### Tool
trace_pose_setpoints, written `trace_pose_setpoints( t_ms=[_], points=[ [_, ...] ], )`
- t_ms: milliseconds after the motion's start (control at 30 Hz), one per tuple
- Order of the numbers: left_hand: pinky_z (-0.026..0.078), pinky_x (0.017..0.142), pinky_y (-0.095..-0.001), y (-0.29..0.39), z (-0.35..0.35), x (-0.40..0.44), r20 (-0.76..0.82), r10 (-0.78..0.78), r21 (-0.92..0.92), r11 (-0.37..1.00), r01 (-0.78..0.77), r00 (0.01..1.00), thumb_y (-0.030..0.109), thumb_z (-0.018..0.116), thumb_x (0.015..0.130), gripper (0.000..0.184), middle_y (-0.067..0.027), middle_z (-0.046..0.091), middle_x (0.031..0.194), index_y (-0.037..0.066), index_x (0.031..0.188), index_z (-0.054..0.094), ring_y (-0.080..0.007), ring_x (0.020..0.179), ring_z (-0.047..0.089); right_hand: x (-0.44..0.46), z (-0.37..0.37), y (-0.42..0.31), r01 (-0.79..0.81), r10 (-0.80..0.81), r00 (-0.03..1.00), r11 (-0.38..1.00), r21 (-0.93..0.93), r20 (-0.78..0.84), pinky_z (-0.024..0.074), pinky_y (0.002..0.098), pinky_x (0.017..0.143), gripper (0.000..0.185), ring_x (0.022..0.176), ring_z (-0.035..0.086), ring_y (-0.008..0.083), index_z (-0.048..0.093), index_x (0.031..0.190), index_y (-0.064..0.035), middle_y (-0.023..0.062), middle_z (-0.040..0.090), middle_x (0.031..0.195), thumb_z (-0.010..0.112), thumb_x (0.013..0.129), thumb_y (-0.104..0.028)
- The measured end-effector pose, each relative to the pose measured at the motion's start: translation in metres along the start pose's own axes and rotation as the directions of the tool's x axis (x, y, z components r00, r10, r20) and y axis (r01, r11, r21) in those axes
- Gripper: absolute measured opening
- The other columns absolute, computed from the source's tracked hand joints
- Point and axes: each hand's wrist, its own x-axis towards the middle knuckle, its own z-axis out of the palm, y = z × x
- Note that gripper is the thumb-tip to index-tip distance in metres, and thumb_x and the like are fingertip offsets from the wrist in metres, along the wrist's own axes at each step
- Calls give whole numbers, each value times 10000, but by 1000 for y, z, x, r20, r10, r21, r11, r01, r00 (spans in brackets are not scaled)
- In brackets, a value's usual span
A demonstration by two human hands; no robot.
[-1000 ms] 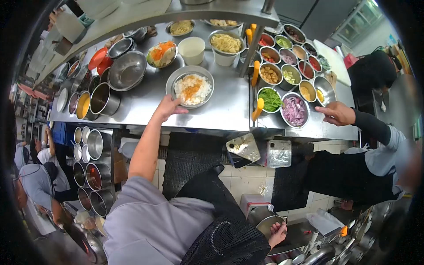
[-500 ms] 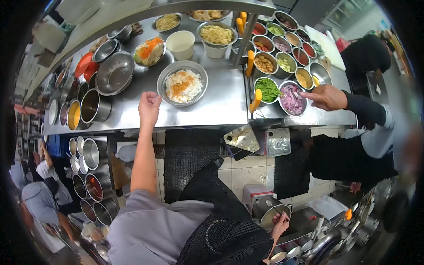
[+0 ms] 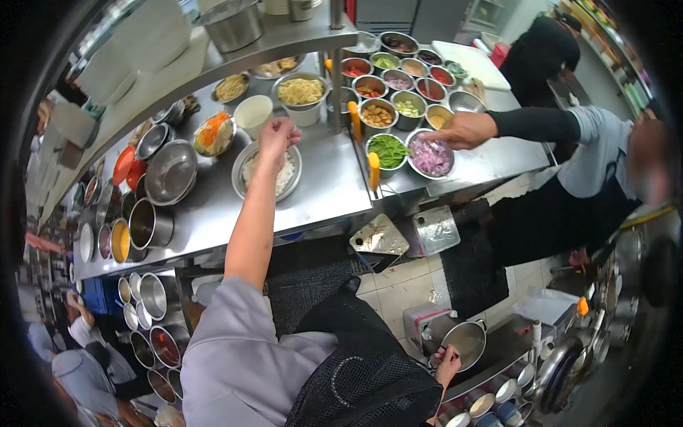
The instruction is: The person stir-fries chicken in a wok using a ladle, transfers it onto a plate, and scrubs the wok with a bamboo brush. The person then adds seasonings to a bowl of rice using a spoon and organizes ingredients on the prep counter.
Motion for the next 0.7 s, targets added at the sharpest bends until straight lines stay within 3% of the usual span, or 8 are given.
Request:
trace_pose_setpoints(
  t_ms=[67, 200, 267, 400, 467, 567, 667, 700],
  points=[
    [531, 592, -270, -9, 13, 15, 49, -33, 25, 999, 32, 998, 172, 598, 908, 251, -85, 589, 843, -14, 1049, 508, -180, 705, 635, -9, -9, 15, -5, 5, 1000, 1000, 11, -31, 451, 229, 467, 252, 544, 568, 102, 603, 980, -33, 59, 633, 723, 571, 954, -281],
    [542, 552, -292, -52, 22, 79, 25, -207, -200, 957, 208, 978, 194, 621, 905, 261, -123, 585, 843, -8, 968, 468, -208, 675, 629, -50, -15, 28, -68, 61, 986, 997, -37, -154, 456, 242, 460, 261, 532, 572, 109, 595, 952, -38, 68, 638, 715, 585, 943, -298],
    [536, 453, -302, -70, 22, 112, -84, -272, -295, 926, 237, 959, 177, 663, 864, 301, -86, 540, 698, -3, 989, 457, -207, 532, 601, -60, -20, 42, -82, 64, 978, 993, -85, -196, 462, 251, 464, 265, 528, 573, 114, 590, 942, -39, 73, 641, 718, 596, 937, -304],
    [551, 481, -315, -68, 35, 123, -211, -289, -443, 880, 172, 934, 165, 674, 863, 339, -154, 617, 869, -25, 1077, 493, -234, 600, 629, -64, -58, 139, -194, 214, 959, 973, 121, -184, 478, 278, 481, 256, 522, 577, 139, 577, 924, -45, 78, 633, 707, 618, 923, -297],
    [558, 499, -330, -67, 36, 130, -192, -296, -443, 877, 187, 936, 166, 664, 876, 344, -170, 615, 970, -25, 1116, 509, -250, 654, 643, -65, -70, 168, -149, 173, 967, 980, 133, -189, 480, 278, 489, 234, 518, 565, 139, 571, 921, -46, 74, 625, 708, 608, 929, -277],
    [565, 554, -349, -102, 18, 133, -48, -266, -417, 881, 223, 963, 231, 582, 931, 326, -152, 620, 1029, 11, 1157, 501, -268, 744, 651, -85, -57, 129, -171, 174, 962, 985, 34, -209, 469, 280, 490, 247, 516, 538, 124, 559, 858, -50, 70, 615, 698, 560, 950, -279],
    [547, 581, -326, -102, 24, 138, 119, -230, -416, 872, 259, 966, 288, 547, 955, 315, -143, 630, 1017, 34, 1140, 517, -242, 780, 649, -72, -54, 139, -167, 203, 969, 958, 235, -139, 465, 274, 482, 288, 531, 550, 120, 571, 861, -40, 70, 621, 712, 564, 947, -314],
    [541, 574, -311, -119, 17, 143, 108, -272, -336, 895, 292, 956, 295, 587, 932, 316, -138, 622, 981, 28, 1083, 512, -228, 753, 646, -84, -52, 108, -160, 162, 978, 987, 28, -132, 462, 267, 478, 291, 536, 554, 113, 585, 894, -32, 66, 622, 722, 567, 946, -318]
  ],
)
